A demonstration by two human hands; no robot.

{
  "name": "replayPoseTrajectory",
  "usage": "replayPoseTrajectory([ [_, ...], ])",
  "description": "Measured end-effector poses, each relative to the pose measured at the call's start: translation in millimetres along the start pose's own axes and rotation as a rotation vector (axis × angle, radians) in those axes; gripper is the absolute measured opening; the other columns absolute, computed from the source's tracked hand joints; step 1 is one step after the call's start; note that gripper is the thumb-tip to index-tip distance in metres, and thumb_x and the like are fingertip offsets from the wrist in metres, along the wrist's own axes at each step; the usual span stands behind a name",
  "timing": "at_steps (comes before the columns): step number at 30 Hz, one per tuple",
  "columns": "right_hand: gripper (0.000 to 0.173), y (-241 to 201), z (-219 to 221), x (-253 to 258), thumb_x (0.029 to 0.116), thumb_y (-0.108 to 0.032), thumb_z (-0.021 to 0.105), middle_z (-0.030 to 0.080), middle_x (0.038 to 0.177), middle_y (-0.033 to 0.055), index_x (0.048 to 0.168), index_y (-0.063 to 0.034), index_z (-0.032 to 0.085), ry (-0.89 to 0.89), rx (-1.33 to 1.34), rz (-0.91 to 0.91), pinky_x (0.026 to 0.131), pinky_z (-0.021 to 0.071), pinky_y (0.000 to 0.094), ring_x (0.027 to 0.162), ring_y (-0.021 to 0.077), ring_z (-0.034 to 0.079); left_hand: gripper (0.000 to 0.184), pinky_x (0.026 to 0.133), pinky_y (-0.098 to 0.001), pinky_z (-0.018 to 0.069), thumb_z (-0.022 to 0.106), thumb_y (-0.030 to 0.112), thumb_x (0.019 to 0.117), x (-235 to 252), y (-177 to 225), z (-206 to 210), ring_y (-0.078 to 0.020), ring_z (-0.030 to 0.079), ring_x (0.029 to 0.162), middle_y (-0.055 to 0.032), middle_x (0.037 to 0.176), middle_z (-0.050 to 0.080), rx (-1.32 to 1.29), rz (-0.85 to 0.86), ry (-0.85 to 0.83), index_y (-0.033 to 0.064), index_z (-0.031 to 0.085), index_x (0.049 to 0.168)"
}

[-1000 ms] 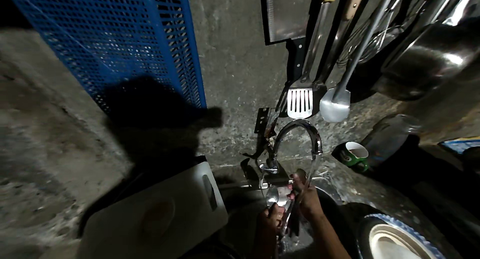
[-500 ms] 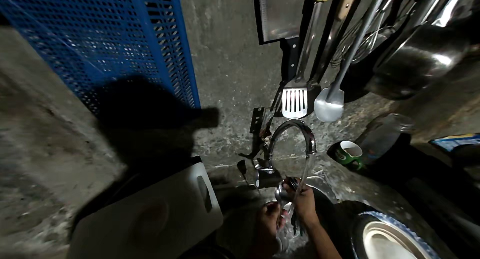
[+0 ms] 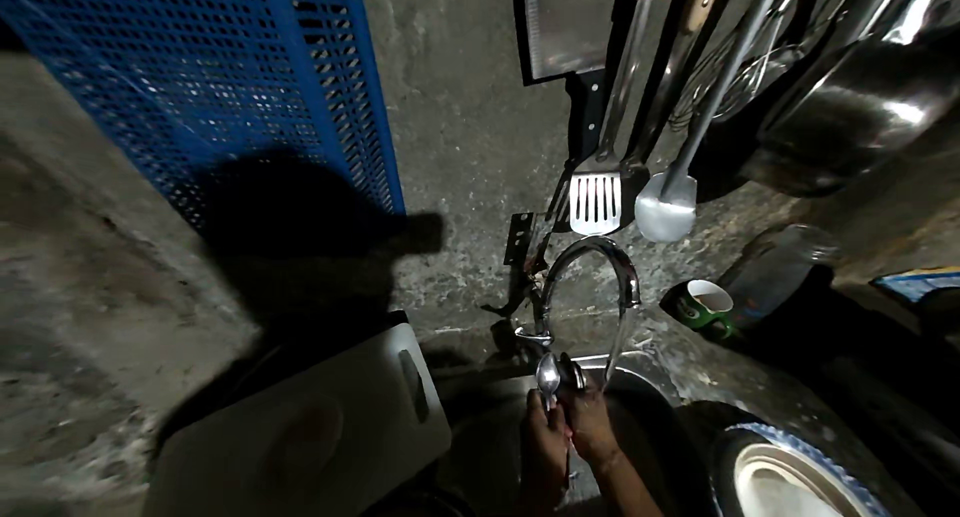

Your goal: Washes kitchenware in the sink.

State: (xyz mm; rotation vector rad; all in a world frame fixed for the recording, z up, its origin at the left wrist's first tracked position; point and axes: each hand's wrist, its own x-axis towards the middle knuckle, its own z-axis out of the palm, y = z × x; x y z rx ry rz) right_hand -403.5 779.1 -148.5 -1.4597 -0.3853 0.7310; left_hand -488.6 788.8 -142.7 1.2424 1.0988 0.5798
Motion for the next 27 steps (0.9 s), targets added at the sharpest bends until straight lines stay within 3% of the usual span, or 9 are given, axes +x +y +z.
replayPoseTrajectory([
  [2, 0.02, -3.1, -3.1, 6.3, 0.0871, 0.005, 0.064, 0.067, 0.08, 0.0066, 0.107, 0.005, 0.064, -0.048, -0.114, -0.025, 0.063, 0.0566, 0.0282, 0.066, 0.0104, 0.064, 0.033, 0.057, -0.0274, 0.0506, 0.053, 0.005, 0.1032, 1.7, -2.8, -2.6, -0.0109, 0.057, 0.058, -0.0086, 0.076, 0.06, -0.008, 0.05, -0.02, -0.0102, 0.047, 0.131],
  [5, 0.019, -10.1, -2.5, 18.4, 0.1007, -0.007, 0.062, 0.069, 0.078, 0.0083, 0.113, 0.0079, 0.064, 0.07, -0.096, -0.002, 0.058, 0.0552, 0.0276, 0.061, 0.0112, 0.064, 0.029, 0.054, -0.0241, 0.0468, 0.052, 0.006, 0.1045, -2.8, -1.6, -5.3, -0.0075, 0.053, 0.054, -0.0054, 0.073, 0.059, -0.03, 0.037, -0.067, -0.009, 0.046, 0.129],
  [10, 0.017, -12.8, -8.2, 10.7, 0.0978, 0.005, 0.054, 0.065, 0.082, 0.0077, 0.114, 0.004, 0.056, -0.131, 0.085, 0.124, 0.061, 0.0566, 0.0296, 0.065, 0.0129, 0.063, 0.034, 0.051, -0.0251, 0.0491, 0.048, 0.011, 0.1067, -3.2, -3.7, -11.1, -0.0092, 0.056, 0.052, -0.0081, 0.075, 0.063, -0.073, 0.043, -0.102, -0.0071, 0.043, 0.135],
  [12, 0.019, -17.7, -12.9, 15.2, 0.1039, -0.003, 0.052, 0.067, 0.083, 0.0086, 0.119, 0.0059, 0.057, -0.099, 0.022, 0.106, 0.061, 0.0577, 0.0294, 0.065, 0.0134, 0.065, 0.036, 0.059, -0.0308, 0.0589, 0.045, 0.014, 0.1094, -9.8, 5.6, -16.2, -0.0157, 0.068, 0.063, -0.0137, 0.089, 0.069, -0.07, -0.024, -0.151, -0.0054, 0.043, 0.14],
  [14, 0.024, -21.6, -16.8, 26.6, 0.1077, -0.012, 0.051, 0.065, 0.075, 0.0083, 0.121, 0.007, 0.057, -0.017, 0.04, 0.095, 0.05, 0.0544, 0.026, 0.053, 0.0119, 0.061, 0.04, 0.071, -0.0369, 0.0595, 0.046, 0.016, 0.1097, -11.0, 7.6, -15.7, -0.0212, 0.071, 0.078, -0.0186, 0.102, 0.071, -0.044, -0.056, -0.168, -0.0058, 0.042, 0.143],
  [17, 0.026, -28.5, -21.3, 25.6, 0.1033, -0.015, 0.06, 0.061, 0.079, 0.0041, 0.12, 0.0045, 0.061, -0.097, 0.024, 0.042, 0.053, 0.0473, 0.0219, 0.056, 0.0066, 0.052, 0.043, 0.069, -0.0389, 0.0591, 0.048, 0.019, 0.1093, -9.3, 5.8, -13.9, -0.0238, 0.072, 0.079, -0.0218, 0.107, 0.071, -0.041, -0.058, -0.171, -0.0049, 0.043, 0.145],
  [21, 0.015, -31.6, -21.9, 16.4, 0.0893, -0.007, 0.075, 0.071, 0.085, 0.0015, 0.101, -0.0001, 0.07, -0.239, -0.224, -0.054, 0.075, 0.0566, 0.0237, 0.076, 0.0046, 0.066, 0.033, 0.051, -0.0252, 0.0532, 0.046, 0.017, 0.1096, -10.9, 6.5, -15.7, -0.0103, 0.062, 0.054, -0.014, 0.093, 0.07, -0.078, -0.015, -0.236, -0.0066, 0.054, 0.131],
  [25, 0.01, -19.8, -15.7, 10.8, 0.0921, -0.002, 0.071, 0.068, 0.076, 0.006, 0.1, 0.0041, 0.07, 0.075, -0.071, -0.113, 0.06, 0.055, 0.0257, 0.062, 0.0086, 0.063, 0.028, 0.046, -0.0164, 0.0416, 0.042, 0.014, 0.1096, -6.2, 1.1, -9.9, -0.0004, 0.049, 0.048, -0.0017, 0.072, 0.067, -0.152, 0.032, -0.251, -0.0058, 0.063, 0.112],
  [27, 0.016, -17.6, -9.4, 0.6, 0.0937, 0.003, 0.066, 0.066, 0.079, 0.0063, 0.109, 0.0059, 0.063, 0.071, 0.032, -0.069, 0.06, 0.0542, 0.0252, 0.063, 0.0088, 0.061, 0.025, 0.05, -0.0174, 0.0429, 0.043, 0.012, 0.1096, -6.3, 8.0, -4.2, -0.0018, 0.051, 0.053, -0.0018, 0.073, 0.062, -0.152, -0.035, -0.201, -0.0058, 0.06, 0.114],
])
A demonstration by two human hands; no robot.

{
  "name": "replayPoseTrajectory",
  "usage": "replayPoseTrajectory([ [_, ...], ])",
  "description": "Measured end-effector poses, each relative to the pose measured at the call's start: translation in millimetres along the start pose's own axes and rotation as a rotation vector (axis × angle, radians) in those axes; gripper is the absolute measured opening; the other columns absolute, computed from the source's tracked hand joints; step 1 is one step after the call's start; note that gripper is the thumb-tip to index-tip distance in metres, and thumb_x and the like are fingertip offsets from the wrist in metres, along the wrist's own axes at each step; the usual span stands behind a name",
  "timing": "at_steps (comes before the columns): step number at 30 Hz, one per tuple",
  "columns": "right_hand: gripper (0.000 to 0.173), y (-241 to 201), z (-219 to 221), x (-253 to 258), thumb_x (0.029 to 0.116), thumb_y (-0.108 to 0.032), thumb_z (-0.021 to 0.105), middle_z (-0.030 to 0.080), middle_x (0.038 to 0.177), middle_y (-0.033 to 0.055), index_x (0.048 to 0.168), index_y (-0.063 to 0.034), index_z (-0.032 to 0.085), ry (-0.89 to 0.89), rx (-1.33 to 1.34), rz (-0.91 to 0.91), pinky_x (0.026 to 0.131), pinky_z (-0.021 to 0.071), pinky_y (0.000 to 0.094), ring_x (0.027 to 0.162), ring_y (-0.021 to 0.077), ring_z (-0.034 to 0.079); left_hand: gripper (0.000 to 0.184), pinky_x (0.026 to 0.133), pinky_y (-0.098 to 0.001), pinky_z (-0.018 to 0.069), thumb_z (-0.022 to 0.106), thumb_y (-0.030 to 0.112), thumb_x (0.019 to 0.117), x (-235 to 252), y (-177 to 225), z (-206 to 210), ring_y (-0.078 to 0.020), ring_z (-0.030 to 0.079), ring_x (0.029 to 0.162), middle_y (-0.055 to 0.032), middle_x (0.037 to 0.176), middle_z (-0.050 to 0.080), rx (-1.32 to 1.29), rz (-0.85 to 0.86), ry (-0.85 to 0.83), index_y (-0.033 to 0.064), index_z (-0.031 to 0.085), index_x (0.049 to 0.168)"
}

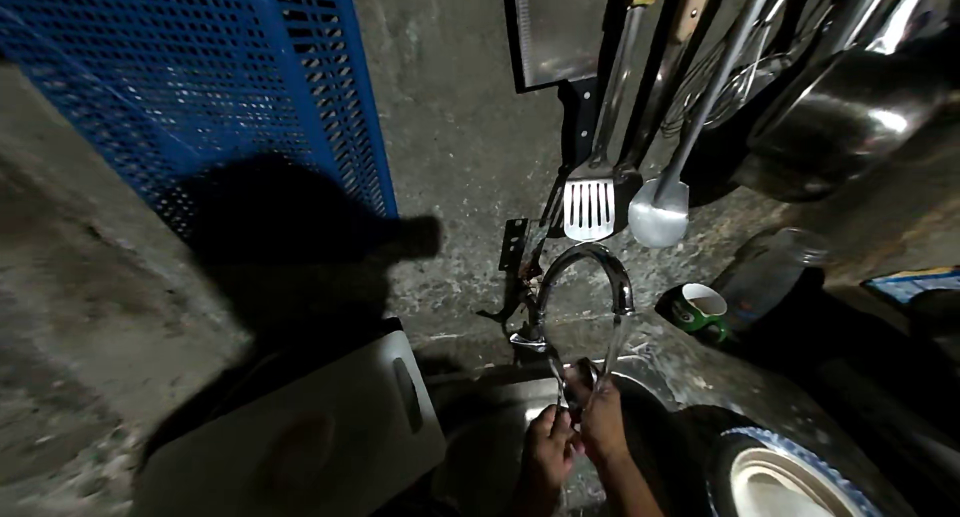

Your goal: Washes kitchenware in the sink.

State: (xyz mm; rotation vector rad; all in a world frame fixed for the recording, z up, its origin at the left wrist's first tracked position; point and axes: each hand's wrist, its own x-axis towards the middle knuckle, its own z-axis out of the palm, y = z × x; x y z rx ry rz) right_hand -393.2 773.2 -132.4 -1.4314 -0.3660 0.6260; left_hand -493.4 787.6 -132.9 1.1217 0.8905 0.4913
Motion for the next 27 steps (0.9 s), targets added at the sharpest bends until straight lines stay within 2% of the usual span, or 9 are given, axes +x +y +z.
replayPoseTrajectory([
  [2, 0.027, 2.4, 1.9, -6.9, 0.0898, 0.007, 0.064, 0.069, 0.086, 0.008, 0.116, 0.0067, 0.06, -0.126, -0.034, 0.038, 0.066, 0.0577, 0.027, 0.071, 0.0105, 0.066, 0.027, 0.058, -0.0213, 0.047, 0.044, 0.01, 0.1094, -1.2, 1.3, 1.5, -0.0058, 0.053, 0.062, -0.0063, 0.083, 0.058, -0.025, -0.051, 0.065, -0.0074, 0.056, 0.127],
  [7, 0.013, 2.7, 6.1, 8.0, 0.1011, -0.006, 0.06, 0.066, 0.072, 0.0084, 0.103, 0.0074, 0.063, -0.06, -0.045, 0.069, 0.057, 0.057, 0.0292, 0.057, 0.0133, 0.064, 0.031, 0.049, -0.022, 0.0478, 0.036, 0.017, 0.1123, -6.9, -1.9, -2.6, -0.0064, 0.052, 0.049, -0.0019, 0.067, 0.057, 0.134, -0.007, -0.03, -0.0046, 0.058, 0.115],
  [10, 0.018, 11.1, -0.9, 7.7, 0.1048, -0.004, 0.053, 0.071, 0.083, 0.0145, 0.116, 0.0093, 0.058, -0.051, 0.031, 0.096, 0.063, 0.0622, 0.033, 0.065, 0.0183, 0.07, 0.034, 0.072, -0.0369, 0.0568, 0.038, 0.017, 0.1117, 0.1, 2.5, -5.1, -0.0197, 0.066, 0.073, -0.0138, 0.09, 0.068, 0.482, 0.003, -0.091, -0.005, 0.063, 0.119],
  [12, 0.024, 13.9, -5.4, 5.3, 0.1023, -0.001, 0.056, 0.069, 0.091, 0.0158, 0.123, 0.0108, 0.06, 0.087, -0.016, 0.074, 0.063, 0.0586, 0.0327, 0.067, 0.0171, 0.067, 0.032, 0.093, -0.0473, 0.0523, 0.041, 0.013, 0.1101, 1.0, 14.0, -3.4, -0.0304, 0.067, 0.099, -0.0207, 0.109, 0.069, 0.662, -0.034, -0.127, -0.0031, 0.062, 0.128],
  [15, 0.021, 7.3, -12.4, -5.8, 0.104, -0.006, 0.056, 0.064, 0.075, 0.0069, 0.12, 0.0084, 0.058, 0.279, 0.093, 0.142, 0.048, 0.0477, 0.0218, 0.051, 0.007, 0.054, 0.034, 0.094, -0.0524, 0.0513, 0.043, 0.014, 0.107, 3.0, 14.7, 3.1, -0.0336, 0.067, 0.104, -0.0187, 0.108, 0.071, 0.853, -0.039, -0.089, 0.004, 0.063, 0.132],
  [17, 0.021, 7.6, -16.9, -15.1, 0.1045, -0.009, 0.057, 0.06, 0.071, 0.0054, 0.116, 0.0084, 0.06, 0.267, 0.109, 0.172, 0.047, 0.0445, 0.0213, 0.049, 0.0061, 0.049, 0.045, 0.098, -0.0549, 0.0494, 0.036, 0.033, 0.112, 6.3, 24.1, 7.2, -0.0367, 0.066, 0.112, -0.0216, 0.117, 0.069, 0.967, -0.058, -0.082, 0.0026, 0.063, 0.13],
  [21, 0.022, 19.6, -15.7, -49.2, 0.1021, -0.01, 0.061, 0.06, 0.071, 0.0052, 0.114, 0.0077, 0.063, 0.288, 0.071, 0.201, 0.054, 0.0473, 0.0237, 0.054, 0.0066, 0.052, 0.045, 0.104, -0.0518, 0.047, 0.037, 0.031, 0.112, 19.7, 25.7, 19.6, -0.0348, 0.064, 0.117, -0.0219, 0.122, 0.068, 0.853, -0.095, -0.035, -0.0006, 0.064, 0.129],
  [24, 0.025, 17.3, -12.3, -73.8, 0.1028, -0.006, 0.058, 0.062, 0.081, 0.0074, 0.123, 0.0083, 0.06, 0.271, 0.047, 0.279, 0.06, 0.0502, 0.0253, 0.061, 0.0069, 0.056, 0.034, 0.091, -0.0448, 0.049, 0.046, 0.022, 0.11, 29.8, 17.6, 30.0, -0.0293, 0.062, 0.096, -0.0203, 0.103, 0.065, 0.627, -0.063, -0.05, -0.0061, 0.065, 0.112],
  [27, 0.018, 17.2, -13.2, -81.6, 0.0986, 0.001, 0.057, 0.062, 0.078, 0.0082, 0.114, 0.0087, 0.063, 0.251, -0.021, 0.356, 0.063, 0.0506, 0.0291, 0.065, 0.0096, 0.057, 0.032, 0.1, -0.0501, 0.0455, 0.05, 0.02, 0.1078, 31.2, 23.6, 40.4, -0.0326, 0.061, 0.112, -0.0209, 0.117, 0.067, 0.67, -0.157, -0.082, -0.0047, 0.067, 0.117],
])
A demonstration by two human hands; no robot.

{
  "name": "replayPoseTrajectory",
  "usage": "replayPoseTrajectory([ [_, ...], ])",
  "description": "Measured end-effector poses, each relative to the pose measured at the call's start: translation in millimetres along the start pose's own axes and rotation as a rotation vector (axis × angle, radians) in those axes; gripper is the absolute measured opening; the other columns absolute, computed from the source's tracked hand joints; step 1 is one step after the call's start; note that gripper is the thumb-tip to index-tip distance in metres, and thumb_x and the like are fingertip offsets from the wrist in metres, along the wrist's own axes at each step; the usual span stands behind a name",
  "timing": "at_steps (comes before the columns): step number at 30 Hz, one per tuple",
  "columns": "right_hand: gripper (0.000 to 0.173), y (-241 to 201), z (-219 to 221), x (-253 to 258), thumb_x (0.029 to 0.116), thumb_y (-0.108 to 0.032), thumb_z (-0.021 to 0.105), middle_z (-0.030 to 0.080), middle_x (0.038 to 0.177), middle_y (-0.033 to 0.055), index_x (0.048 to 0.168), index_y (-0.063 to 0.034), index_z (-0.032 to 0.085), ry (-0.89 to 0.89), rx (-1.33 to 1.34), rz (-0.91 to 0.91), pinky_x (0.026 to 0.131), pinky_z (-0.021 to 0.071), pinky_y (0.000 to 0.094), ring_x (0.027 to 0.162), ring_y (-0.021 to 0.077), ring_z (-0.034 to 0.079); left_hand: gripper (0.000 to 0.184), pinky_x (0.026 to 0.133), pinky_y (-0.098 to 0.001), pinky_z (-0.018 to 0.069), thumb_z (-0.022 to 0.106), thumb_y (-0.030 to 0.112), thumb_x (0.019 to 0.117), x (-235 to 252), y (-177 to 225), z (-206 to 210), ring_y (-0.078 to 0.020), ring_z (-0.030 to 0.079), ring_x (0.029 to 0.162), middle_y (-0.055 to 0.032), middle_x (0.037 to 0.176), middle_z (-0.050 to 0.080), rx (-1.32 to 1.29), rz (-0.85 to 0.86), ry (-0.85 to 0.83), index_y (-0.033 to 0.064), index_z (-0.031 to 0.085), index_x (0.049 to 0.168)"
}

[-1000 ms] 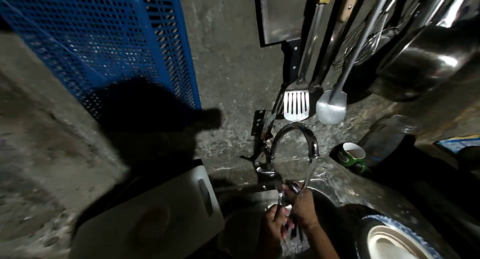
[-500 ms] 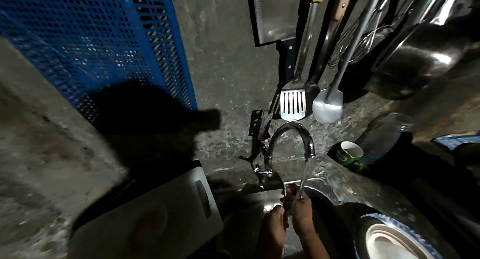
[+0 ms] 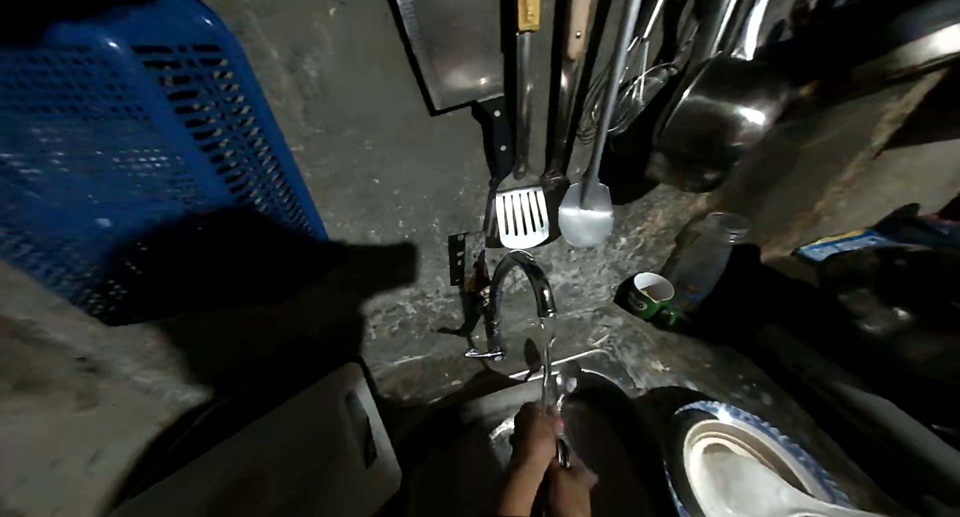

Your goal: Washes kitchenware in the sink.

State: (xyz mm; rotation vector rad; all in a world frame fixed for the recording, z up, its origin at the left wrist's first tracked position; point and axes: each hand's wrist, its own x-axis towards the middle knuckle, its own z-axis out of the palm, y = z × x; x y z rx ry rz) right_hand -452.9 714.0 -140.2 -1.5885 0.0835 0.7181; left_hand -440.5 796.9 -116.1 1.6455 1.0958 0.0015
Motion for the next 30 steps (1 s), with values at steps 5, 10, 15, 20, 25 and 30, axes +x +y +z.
replayPoseTrajectory([
  [5, 0.015, -3.3, -11.1, 2.4, 0.095, 0.006, 0.058, 0.063, 0.079, 0.0059, 0.108, 0.0052, 0.064, -0.147, 0.061, 0.096, 0.063, 0.0524, 0.0285, 0.066, 0.0094, 0.059, 0.028, 0.088, -0.0374, 0.0554, 0.051, 0.011, 0.1062, 11.8, 3.7, 5.6, -0.0232, 0.068, 0.095, -0.0195, 0.111, 0.068, -0.194, 0.003, -0.001, -0.0096, 0.061, 0.123],
  [10, 0.011, 1.4, -20.3, -2.0, 0.1024, 0.004, 0.048, 0.058, 0.063, -0.0005, 0.098, -0.0005, 0.056, -0.344, 0.328, 0.173, 0.05, 0.0495, 0.0198, 0.05, 0.0053, 0.055, 0.036, 0.069, -0.0341, 0.0586, 0.037, 0.004, 0.1098, 24.5, 22.1, 1.5, -0.0208, 0.068, 0.073, -0.0189, 0.105, 0.064, -0.325, 0.016, -0.065, -0.0029, 0.04, 0.145],
  [15, 0.013, -5.8, -29.9, -2.5, 0.1002, 0.006, 0.05, 0.059, 0.062, -0.0006, 0.093, -0.0012, 0.057, -0.371, 0.293, 0.205, 0.048, 0.0476, 0.0188, 0.049, 0.0042, 0.054, 0.037, 0.076, -0.0399, 0.0564, 0.039, 0.019, 0.1119, 27.7, 26.1, 3.9, -0.0259, 0.066, 0.081, -0.0201, 0.11, 0.065, 0.205, 0.167, 0.028, -0.0001, 0.053, 0.14],
  [20, 0.013, -4.0, -38.5, 1.0, 0.0991, 0.001, 0.059, 0.068, 0.081, 0.0048, 0.108, 0.0059, 0.066, -0.293, 0.128, 0.061, 0.054, 0.0489, 0.0214, 0.056, 0.0048, 0.055, 0.037, 0.102, -0.0476, 0.0503, 0.047, 0.008, 0.1065, 37.5, 13.0, -3.8, -0.0351, 0.062, 0.118, -0.0241, 0.138, 0.057, 0.416, 0.172, -0.055, 0.0003, 0.053, 0.142],
  [25, 0.016, -0.7, -59.1, 22.3, 0.1019, -0.006, 0.06, 0.067, 0.08, 0.0048, 0.113, 0.0062, 0.064, -0.023, 0.164, 0.121, 0.049, 0.0412, 0.02, 0.052, 0.003, 0.049, 0.039, 0.107, -0.0487, 0.0464, 0.046, 0.01, 0.1079, 23.5, 11.8, -5.7, -0.037, 0.06, 0.124, -0.0258, 0.138, 0.057, 0.471, 0.185, -0.097, 0.0007, 0.05, 0.146],
  [30, 0.014, -0.9, -64.9, 24.7, 0.1018, -0.004, 0.058, 0.065, 0.076, 0.0041, 0.11, 0.0062, 0.062, 0.037, 0.233, 0.127, 0.049, 0.0424, 0.0201, 0.051, 0.0035, 0.049, 0.036, 0.092, -0.0473, 0.0533, 0.042, 0.019, 0.111, 27.1, 3.7, 0.3, -0.034, 0.066, 0.103, -0.024, 0.127, 0.062, 0.342, 0.098, -0.082, -0.0001, 0.055, 0.138],
])
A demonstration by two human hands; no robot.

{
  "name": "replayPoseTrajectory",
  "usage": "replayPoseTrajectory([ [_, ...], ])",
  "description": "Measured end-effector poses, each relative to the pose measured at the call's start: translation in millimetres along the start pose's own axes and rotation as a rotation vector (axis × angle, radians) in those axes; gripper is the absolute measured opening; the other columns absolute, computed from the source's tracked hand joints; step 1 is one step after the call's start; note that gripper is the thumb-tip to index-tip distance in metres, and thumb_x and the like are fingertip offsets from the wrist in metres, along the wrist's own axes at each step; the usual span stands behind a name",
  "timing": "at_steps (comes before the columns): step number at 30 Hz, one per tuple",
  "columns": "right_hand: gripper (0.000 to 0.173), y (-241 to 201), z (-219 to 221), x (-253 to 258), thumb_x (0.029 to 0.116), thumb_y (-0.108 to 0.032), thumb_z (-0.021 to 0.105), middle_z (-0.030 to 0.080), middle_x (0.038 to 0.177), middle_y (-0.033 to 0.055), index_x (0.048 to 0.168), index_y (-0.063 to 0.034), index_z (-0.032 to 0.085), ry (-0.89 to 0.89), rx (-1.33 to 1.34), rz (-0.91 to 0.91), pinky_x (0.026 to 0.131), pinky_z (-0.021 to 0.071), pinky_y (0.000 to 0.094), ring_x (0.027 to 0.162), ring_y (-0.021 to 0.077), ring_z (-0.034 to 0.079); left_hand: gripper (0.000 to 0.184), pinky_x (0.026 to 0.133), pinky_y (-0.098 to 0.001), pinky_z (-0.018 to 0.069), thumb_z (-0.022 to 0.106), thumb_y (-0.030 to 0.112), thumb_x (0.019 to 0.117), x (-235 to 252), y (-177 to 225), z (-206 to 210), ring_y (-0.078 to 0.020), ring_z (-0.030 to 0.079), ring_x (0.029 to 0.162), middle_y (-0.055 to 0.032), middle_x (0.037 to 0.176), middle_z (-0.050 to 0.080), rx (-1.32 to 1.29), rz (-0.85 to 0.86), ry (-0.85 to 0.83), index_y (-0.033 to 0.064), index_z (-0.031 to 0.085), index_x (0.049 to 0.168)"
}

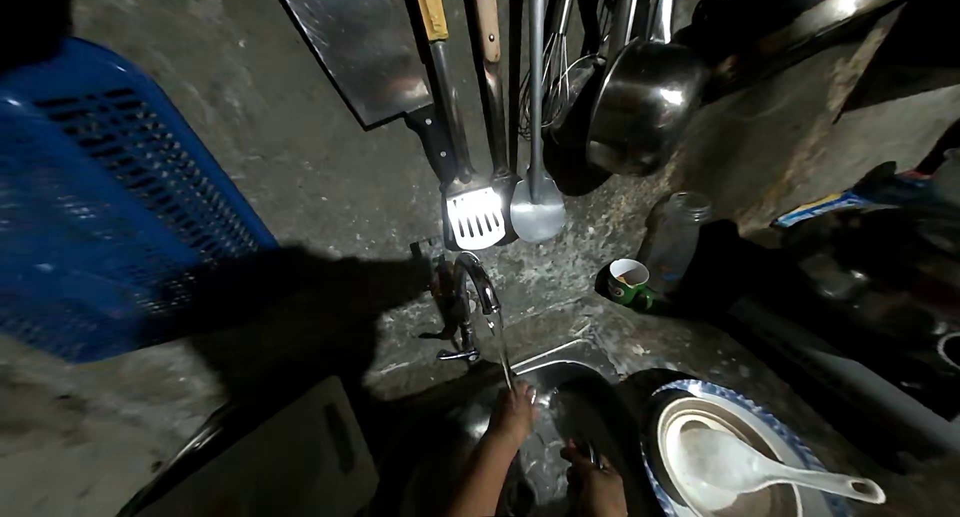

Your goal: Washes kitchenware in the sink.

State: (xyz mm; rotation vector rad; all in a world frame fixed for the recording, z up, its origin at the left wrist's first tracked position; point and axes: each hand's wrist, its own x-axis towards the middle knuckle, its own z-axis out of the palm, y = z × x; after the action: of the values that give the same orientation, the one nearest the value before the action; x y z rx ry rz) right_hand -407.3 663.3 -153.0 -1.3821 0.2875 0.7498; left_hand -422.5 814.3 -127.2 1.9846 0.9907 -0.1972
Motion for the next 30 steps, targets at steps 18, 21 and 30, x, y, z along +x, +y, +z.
replayPoseTrajectory([
  [18, 0.014, -0.4, 4.2, -4.1, 0.102, -0.002, 0.057, 0.065, 0.078, 0.0048, 0.112, 0.007, 0.062, 0.004, 0.007, -0.037, 0.049, 0.0434, 0.0196, 0.052, 0.0038, 0.051, 0.044, 0.101, -0.0494, 0.0506, 0.04, 0.03, 0.1119, -12.8, 6.4, 1.7, -0.0367, 0.065, 0.115, -0.0259, 0.132, 0.06, 0.156, 0.068, 0.017, -0.0025, 0.057, 0.136],
  [21, 0.016, 0.0, 4.4, -1.1, 0.1022, -0.003, 0.057, 0.065, 0.08, 0.0055, 0.114, 0.0067, 0.061, 0.012, 0.021, -0.044, 0.05, 0.0431, 0.0197, 0.053, 0.0042, 0.051, 0.046, 0.103, -0.0507, 0.0493, 0.048, 0.002, 0.1044, -15.2, 8.8, -1.2, -0.0371, 0.06, 0.124, -0.022, 0.143, 0.054, 0.121, 0.087, -0.068, 0.0094, 0.048, 0.15],
  [30, 0.035, -16.3, 49.6, 18.2, 0.1082, -0.027, 0.052, 0.065, 0.086, 0.0091, 0.121, 0.0054, 0.059, -0.113, 0.081, -0.135, 0.058, 0.0513, 0.0258, 0.064, 0.0104, 0.06, 0.053, 0.109, -0.049, 0.0443, 0.034, 0.038, 0.1124, -30.6, 17.2, -10.4, -0.036, 0.06, 0.125, -0.0239, 0.133, 0.062, 0.134, 0.108, 0.149, -0.0008, 0.058, 0.139],
])
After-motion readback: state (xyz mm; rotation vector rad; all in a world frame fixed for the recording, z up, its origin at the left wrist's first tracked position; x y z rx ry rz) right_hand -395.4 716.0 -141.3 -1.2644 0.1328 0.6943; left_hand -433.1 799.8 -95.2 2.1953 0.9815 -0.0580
